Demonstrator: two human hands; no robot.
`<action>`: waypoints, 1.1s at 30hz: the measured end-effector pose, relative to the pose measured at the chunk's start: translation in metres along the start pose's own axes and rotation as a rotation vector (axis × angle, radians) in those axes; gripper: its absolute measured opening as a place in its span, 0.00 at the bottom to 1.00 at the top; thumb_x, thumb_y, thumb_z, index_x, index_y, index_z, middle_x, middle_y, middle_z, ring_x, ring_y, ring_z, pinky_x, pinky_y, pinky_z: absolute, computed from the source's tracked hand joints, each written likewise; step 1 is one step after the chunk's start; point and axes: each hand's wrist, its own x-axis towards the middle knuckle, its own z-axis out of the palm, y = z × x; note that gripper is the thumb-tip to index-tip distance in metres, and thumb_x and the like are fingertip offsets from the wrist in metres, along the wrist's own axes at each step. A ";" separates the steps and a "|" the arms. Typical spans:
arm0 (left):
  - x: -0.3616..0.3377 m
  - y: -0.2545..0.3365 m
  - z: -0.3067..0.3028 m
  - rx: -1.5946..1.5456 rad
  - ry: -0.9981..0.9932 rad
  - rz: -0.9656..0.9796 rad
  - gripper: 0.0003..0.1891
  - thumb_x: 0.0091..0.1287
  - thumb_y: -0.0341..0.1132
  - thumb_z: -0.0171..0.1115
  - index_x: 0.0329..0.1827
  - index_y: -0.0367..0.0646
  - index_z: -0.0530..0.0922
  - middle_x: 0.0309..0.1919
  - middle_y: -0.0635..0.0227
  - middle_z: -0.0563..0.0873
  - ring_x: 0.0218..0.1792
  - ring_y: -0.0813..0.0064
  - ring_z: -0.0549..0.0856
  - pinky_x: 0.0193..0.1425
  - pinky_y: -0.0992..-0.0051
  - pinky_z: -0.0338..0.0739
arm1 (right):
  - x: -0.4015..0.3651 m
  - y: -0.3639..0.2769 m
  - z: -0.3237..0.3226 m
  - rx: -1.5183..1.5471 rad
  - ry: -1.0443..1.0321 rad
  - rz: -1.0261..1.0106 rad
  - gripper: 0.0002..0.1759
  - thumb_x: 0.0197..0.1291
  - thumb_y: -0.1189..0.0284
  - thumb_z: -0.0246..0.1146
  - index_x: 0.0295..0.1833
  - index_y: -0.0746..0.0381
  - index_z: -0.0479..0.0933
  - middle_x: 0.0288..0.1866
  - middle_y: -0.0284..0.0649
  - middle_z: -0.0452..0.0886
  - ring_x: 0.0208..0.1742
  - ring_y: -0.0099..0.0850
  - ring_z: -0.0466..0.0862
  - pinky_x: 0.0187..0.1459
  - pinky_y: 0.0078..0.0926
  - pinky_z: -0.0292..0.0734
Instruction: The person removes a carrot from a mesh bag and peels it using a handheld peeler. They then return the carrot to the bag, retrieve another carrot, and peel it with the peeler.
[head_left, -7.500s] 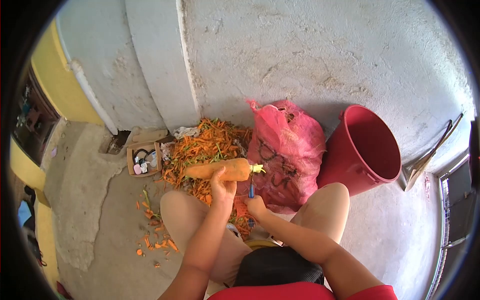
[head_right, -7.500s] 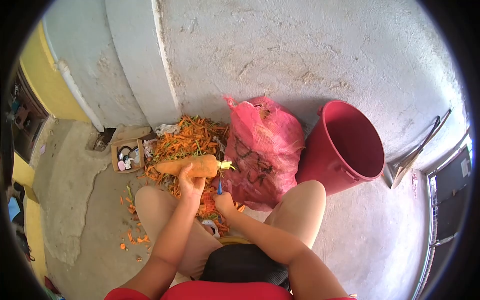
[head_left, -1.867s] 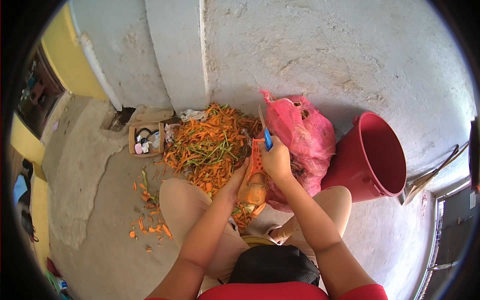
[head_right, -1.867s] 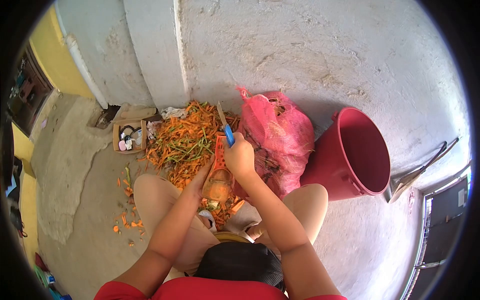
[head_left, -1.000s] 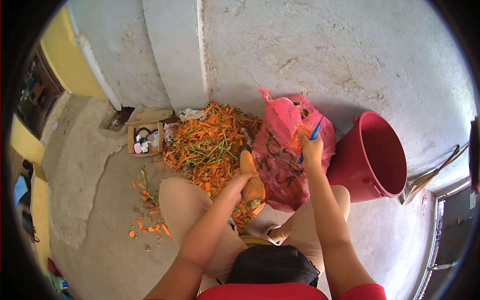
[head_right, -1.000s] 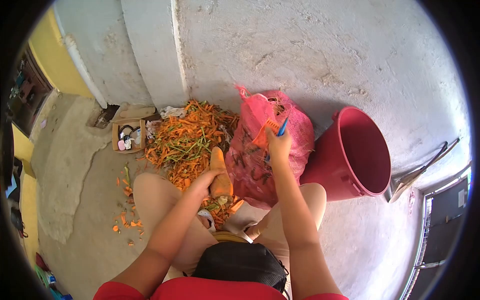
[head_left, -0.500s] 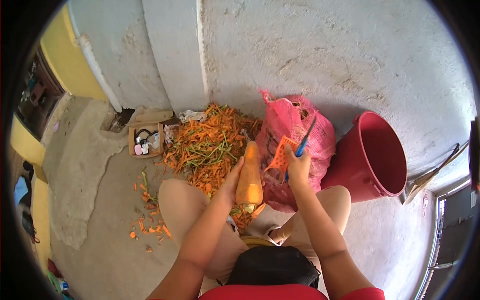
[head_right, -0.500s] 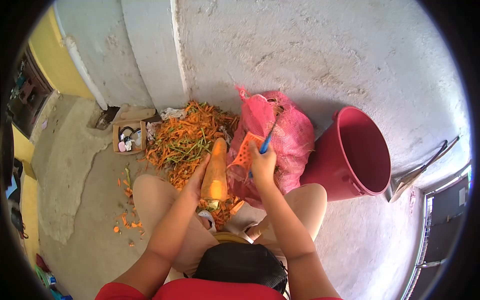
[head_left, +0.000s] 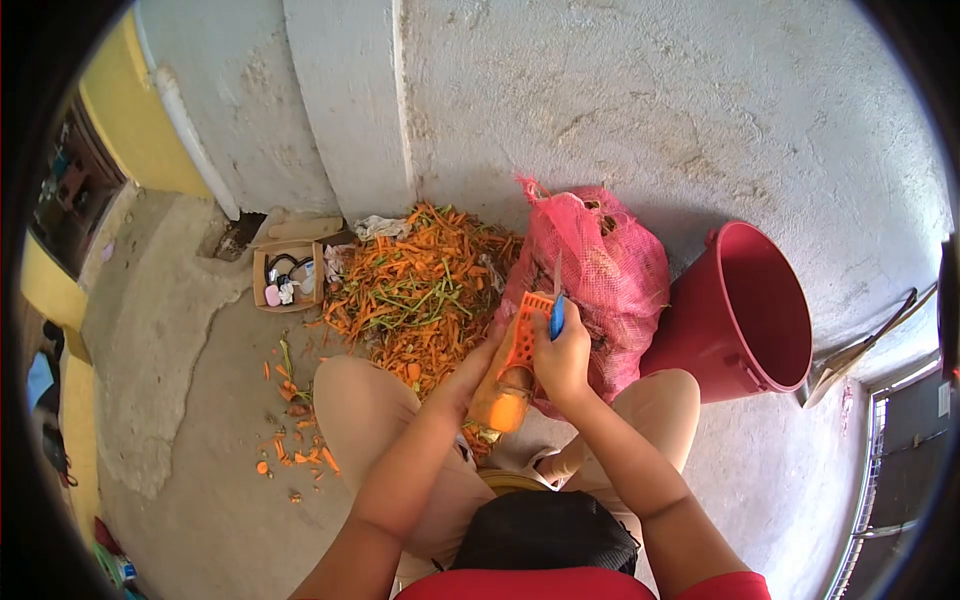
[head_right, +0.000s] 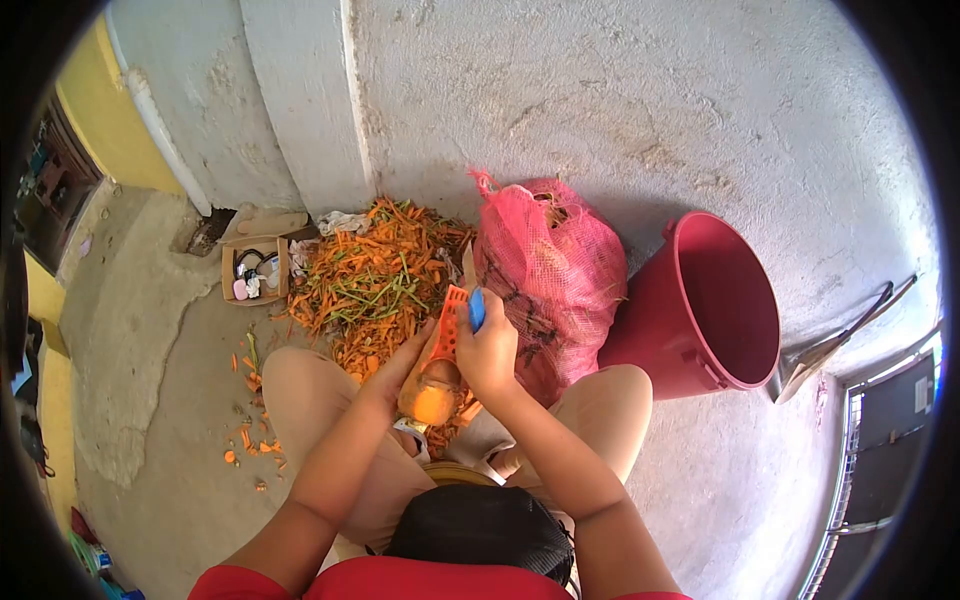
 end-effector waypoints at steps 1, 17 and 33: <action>0.003 0.001 -0.008 0.052 -0.044 -0.031 0.24 0.63 0.56 0.43 0.47 0.46 0.71 0.31 0.63 0.80 0.29 0.68 0.81 0.33 0.71 0.78 | 0.001 0.002 -0.001 -0.037 0.020 -0.021 0.14 0.53 0.70 0.58 0.44 0.65 0.68 0.28 0.55 0.76 0.30 0.50 0.78 0.30 0.38 0.71; 0.004 0.007 0.005 0.017 0.025 0.018 0.27 0.63 0.56 0.42 0.50 0.40 0.68 0.32 0.53 0.80 0.31 0.63 0.82 0.35 0.67 0.78 | 0.061 0.034 -0.012 0.288 0.079 0.182 0.10 0.50 0.74 0.61 0.37 0.66 0.71 0.27 0.34 0.75 0.26 0.20 0.72 0.30 0.21 0.69; 0.013 -0.003 -0.014 0.050 0.056 0.080 0.15 0.67 0.43 0.41 0.50 0.46 0.70 0.40 0.67 0.79 0.37 0.74 0.81 0.39 0.74 0.78 | -0.009 -0.025 -0.002 -0.033 -0.182 -0.082 0.15 0.52 0.70 0.60 0.42 0.64 0.66 0.21 0.51 0.75 0.24 0.48 0.78 0.25 0.37 0.71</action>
